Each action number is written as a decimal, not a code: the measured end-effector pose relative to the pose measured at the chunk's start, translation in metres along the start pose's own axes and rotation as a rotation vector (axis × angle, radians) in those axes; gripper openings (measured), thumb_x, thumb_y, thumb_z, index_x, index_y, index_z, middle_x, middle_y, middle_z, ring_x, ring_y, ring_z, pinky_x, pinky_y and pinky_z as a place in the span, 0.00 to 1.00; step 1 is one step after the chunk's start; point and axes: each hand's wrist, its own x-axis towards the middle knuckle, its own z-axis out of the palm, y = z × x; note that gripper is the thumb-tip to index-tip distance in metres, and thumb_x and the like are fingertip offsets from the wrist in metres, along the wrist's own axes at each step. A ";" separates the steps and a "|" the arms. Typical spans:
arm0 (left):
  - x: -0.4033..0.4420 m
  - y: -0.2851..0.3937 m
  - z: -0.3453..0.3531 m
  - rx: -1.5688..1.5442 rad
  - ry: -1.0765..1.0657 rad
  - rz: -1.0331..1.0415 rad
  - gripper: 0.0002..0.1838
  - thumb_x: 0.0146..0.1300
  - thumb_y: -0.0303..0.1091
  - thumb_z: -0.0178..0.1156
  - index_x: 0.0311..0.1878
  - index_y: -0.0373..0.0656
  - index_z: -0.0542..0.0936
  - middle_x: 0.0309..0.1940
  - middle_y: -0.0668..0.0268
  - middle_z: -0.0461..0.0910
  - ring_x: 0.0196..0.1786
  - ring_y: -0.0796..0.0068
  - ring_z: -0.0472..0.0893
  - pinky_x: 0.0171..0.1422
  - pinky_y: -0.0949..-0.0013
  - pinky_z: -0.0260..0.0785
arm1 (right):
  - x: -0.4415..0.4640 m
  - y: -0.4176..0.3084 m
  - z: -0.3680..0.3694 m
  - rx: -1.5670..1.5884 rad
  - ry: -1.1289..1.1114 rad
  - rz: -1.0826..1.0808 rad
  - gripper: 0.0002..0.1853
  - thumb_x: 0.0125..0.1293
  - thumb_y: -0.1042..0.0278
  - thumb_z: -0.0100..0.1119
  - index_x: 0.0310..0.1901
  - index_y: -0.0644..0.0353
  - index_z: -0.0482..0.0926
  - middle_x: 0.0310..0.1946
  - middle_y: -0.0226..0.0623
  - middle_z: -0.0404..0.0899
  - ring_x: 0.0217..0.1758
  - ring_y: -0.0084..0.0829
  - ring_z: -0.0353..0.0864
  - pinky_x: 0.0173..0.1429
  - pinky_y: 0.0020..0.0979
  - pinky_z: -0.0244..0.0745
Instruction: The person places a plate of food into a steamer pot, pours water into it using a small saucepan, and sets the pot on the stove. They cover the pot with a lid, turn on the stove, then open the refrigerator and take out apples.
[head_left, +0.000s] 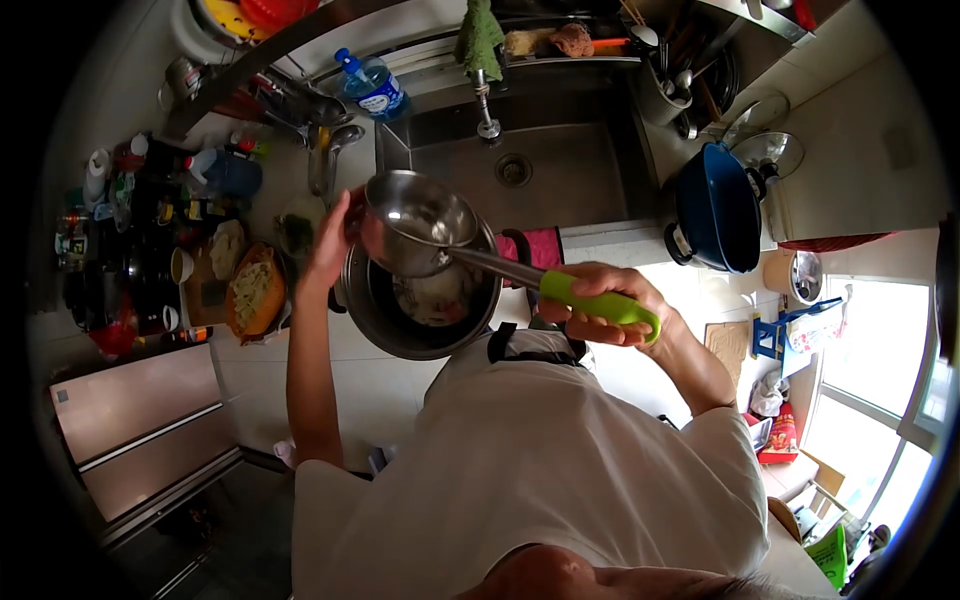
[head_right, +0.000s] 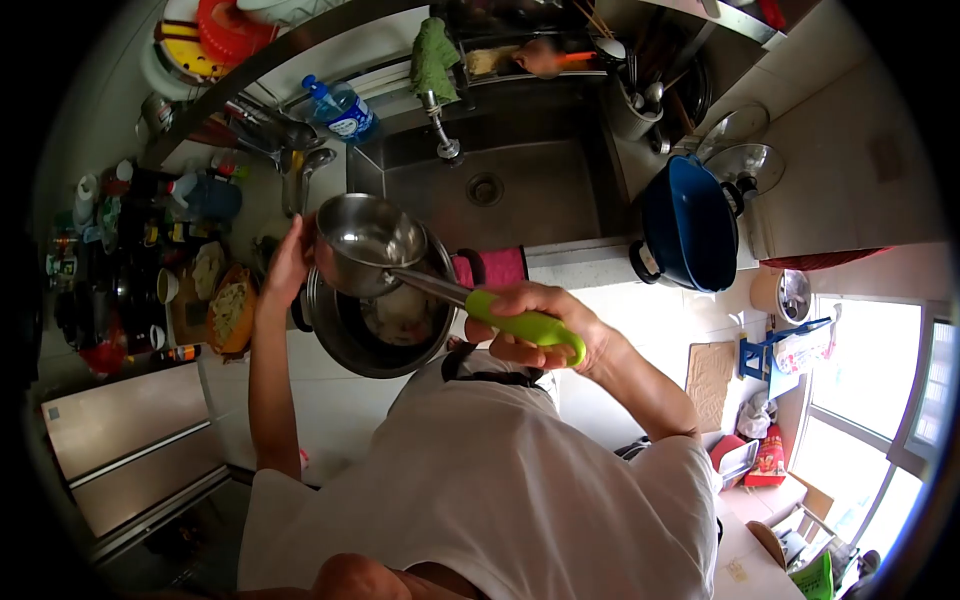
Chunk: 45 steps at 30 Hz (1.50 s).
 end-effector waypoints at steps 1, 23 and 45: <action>-0.004 0.007 -0.005 -0.020 0.007 0.034 0.28 0.68 0.53 0.49 0.62 0.42 0.70 0.58 0.68 0.72 0.60 0.76 0.68 0.64 0.68 0.59 | 0.006 -0.002 0.004 -0.103 0.001 -0.013 0.16 0.62 0.66 0.50 0.45 0.70 0.65 0.35 0.43 0.68 0.13 0.22 0.67 0.04 0.17 0.59; 0.065 -0.025 -0.048 -0.621 0.257 0.214 0.16 0.54 0.36 0.54 0.47 0.49 0.69 0.42 0.67 0.69 0.42 0.72 0.70 0.49 0.50 0.66 | 0.197 -0.061 0.076 -1.108 0.292 -0.868 0.29 0.67 0.62 0.55 0.64 0.66 0.58 0.31 0.38 0.77 0.30 0.26 0.78 0.28 0.25 0.76; -0.032 -0.076 -0.094 -0.146 0.351 0.456 0.15 0.65 0.29 0.54 0.55 0.40 0.73 0.54 0.65 0.74 0.58 0.72 0.73 0.60 0.67 0.67 | 0.405 -0.108 0.060 -2.349 0.286 -0.700 0.22 0.66 0.50 0.52 0.52 0.58 0.68 0.38 0.52 0.80 0.44 0.54 0.78 0.46 0.48 0.72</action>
